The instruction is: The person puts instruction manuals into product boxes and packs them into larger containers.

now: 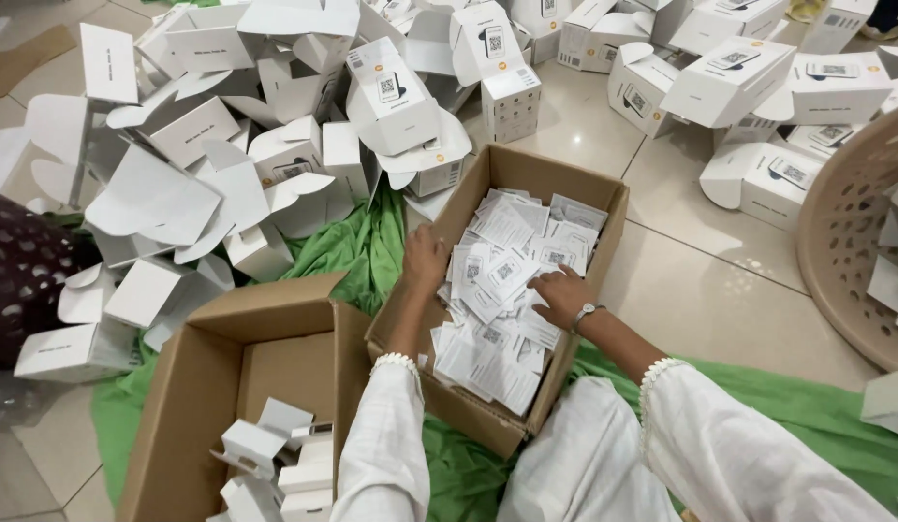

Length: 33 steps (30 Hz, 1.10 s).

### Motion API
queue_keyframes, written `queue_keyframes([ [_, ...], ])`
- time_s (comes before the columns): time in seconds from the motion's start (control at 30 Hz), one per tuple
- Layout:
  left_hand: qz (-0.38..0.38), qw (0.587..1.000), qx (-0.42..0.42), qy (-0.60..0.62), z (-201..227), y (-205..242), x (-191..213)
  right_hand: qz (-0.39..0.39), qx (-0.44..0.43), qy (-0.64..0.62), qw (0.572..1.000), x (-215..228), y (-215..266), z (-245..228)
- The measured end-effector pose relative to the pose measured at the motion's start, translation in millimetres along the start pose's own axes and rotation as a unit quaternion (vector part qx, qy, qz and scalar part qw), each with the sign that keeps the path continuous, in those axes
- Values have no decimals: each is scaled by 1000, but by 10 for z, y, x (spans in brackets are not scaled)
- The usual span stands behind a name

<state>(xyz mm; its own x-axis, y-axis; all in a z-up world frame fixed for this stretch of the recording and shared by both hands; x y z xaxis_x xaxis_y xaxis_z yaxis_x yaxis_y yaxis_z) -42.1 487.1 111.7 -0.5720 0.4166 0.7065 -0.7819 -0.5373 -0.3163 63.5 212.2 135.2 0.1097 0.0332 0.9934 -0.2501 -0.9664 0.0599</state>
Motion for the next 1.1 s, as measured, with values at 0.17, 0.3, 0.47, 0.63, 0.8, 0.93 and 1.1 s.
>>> queue_keyframes([
  [0.17,44,971,210,105,-930,-1036,-387,-86,-142,-110,980,171,-19,33],
  [0.3,54,851,335,401,-1744,-1562,-780,-94,-155,-115,977,290,-31,-33],
  [0.47,234,698,375,564,-2229,-2036,-932,-144,-207,-175,952,519,-73,-108],
  [0.63,255,676,395,567,-1922,-2098,-803,-138,-202,-201,949,439,-112,-67],
  [0.8,247,708,393,533,-1762,-2196,-627,-126,-182,-212,952,401,-138,-58],
  [0.93,242,743,373,500,-990,-2265,258,-103,-165,-200,960,301,-103,-57],
  [1.1,169,791,257,529,456,-2401,1378,2,-112,-217,970,225,-67,32],
])
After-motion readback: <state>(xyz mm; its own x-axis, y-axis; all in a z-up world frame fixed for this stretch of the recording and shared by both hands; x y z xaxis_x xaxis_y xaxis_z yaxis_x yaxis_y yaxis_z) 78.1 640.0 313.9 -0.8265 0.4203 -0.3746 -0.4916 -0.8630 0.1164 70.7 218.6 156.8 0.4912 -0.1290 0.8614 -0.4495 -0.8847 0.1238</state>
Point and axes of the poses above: each hand's wrist, its own y-axis away from the middle knuckle, its own x-axis out of the back of the hand, z = x × y, the point moved 3 cm from there along -y, towards the middle knuckle, and after that the axes turned 12 degrees about -z, right-handed, at the moved point
